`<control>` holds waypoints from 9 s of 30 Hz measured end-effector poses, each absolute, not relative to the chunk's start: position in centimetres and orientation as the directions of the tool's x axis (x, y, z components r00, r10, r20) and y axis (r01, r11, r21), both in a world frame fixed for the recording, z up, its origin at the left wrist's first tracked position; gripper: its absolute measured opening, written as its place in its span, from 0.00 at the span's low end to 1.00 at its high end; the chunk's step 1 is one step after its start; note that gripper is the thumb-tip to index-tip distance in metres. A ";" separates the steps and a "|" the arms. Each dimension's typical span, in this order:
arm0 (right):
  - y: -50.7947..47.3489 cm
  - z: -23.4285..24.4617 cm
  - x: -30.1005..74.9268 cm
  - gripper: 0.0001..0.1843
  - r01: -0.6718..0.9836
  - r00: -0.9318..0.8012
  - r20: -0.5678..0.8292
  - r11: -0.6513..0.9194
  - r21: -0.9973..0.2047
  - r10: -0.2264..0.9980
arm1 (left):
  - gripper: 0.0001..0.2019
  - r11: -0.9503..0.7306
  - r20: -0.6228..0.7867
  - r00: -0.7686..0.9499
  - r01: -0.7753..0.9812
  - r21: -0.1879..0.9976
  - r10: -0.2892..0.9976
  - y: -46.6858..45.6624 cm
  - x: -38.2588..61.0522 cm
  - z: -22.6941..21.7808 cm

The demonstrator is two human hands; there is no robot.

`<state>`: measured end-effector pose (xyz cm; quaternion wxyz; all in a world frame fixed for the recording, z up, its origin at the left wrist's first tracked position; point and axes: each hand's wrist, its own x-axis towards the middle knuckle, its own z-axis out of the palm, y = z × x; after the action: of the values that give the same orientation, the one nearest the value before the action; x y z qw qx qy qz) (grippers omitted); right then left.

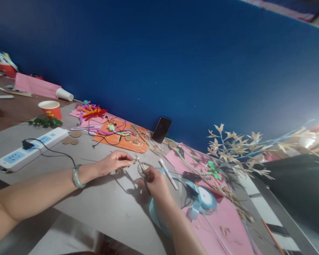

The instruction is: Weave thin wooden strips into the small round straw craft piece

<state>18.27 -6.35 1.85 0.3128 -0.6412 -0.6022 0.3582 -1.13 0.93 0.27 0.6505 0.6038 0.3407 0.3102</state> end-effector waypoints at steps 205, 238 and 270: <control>-6.5 -1.0 18.8 0.17 0.699 -0.106 0.043 0.106 -0.707 0.993 | 0.08 0.299 -0.189 0.639 -0.067 0.952 0.746 0.3 -0.5 -0.2; -6.8 0.2 18.2 0.14 0.763 -0.101 -0.045 0.049 -0.644 0.994 | 0.12 0.375 -0.259 0.681 -0.024 0.927 0.685 0.8 -0.7 -0.1; -6.5 2.6 21.3 0.10 0.753 -0.303 -0.032 0.219 -0.621 0.952 | 0.14 -0.003 -0.047 0.499 0.098 0.995 0.865 1.8 -0.5 -2.2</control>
<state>21.26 -6.49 2.63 0.1820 -0.5614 -0.7593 0.2743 -0.51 1.76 -2.21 0.5937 0.6302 0.3822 0.3231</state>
